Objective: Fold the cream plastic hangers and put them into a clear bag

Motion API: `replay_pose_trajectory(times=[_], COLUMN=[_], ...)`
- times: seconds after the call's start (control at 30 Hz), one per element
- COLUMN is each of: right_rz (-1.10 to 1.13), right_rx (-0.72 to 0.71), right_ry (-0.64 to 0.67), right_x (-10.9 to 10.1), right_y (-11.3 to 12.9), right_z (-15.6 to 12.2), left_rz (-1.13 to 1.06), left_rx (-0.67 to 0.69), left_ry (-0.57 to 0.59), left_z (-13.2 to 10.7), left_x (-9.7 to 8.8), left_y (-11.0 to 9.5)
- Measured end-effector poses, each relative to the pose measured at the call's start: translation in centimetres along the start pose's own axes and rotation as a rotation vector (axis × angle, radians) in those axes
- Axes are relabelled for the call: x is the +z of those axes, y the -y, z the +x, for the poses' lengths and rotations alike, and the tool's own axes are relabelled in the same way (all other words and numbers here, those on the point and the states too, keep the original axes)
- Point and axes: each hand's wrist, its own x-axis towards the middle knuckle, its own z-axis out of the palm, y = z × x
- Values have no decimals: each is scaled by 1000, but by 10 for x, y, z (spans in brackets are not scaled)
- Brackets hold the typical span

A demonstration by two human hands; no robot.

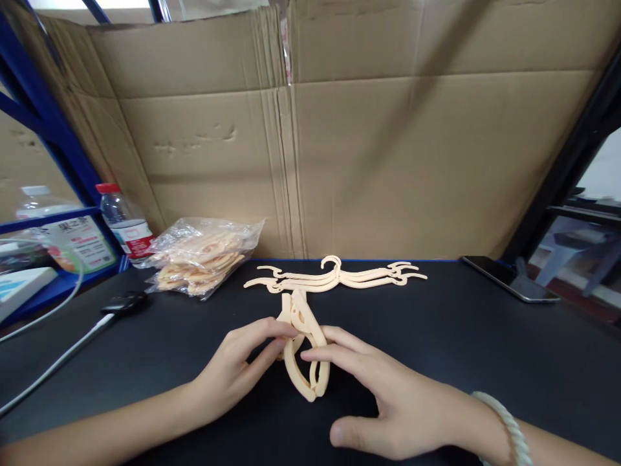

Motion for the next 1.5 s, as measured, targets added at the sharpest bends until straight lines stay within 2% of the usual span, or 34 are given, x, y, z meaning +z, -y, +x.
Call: replay_pose_trajectory(times=[0.27, 0.37, 0.5, 0.7, 0.9, 1.1, 1.5], right_rz=[70, 144, 203, 59, -114, -258, -379], right_rx=[-7, 6, 29, 129, 176, 165, 76], right_ry=[-37, -87, -143, -239, -175, -155, -192], right_x=[2, 2, 2, 4, 4, 3, 8], right_y=[-6, -11, -17, -24, -28, -31, -34], right_z=[0, 2, 6, 9, 8, 9, 12], left_rz=[-38, -65, 19, 155, 238, 278, 297], left_rx=[-139, -150, -157, -108, -111, -166, -127], left_ry=[14, 47, 92, 133, 203, 262, 270], left_z=[-1, -2, -4, -4, -4, -4, -5], left_x=[1, 1, 0, -1, -1, 0, 0], left_y=[0, 1, 1, 1, -2, -5, -4])
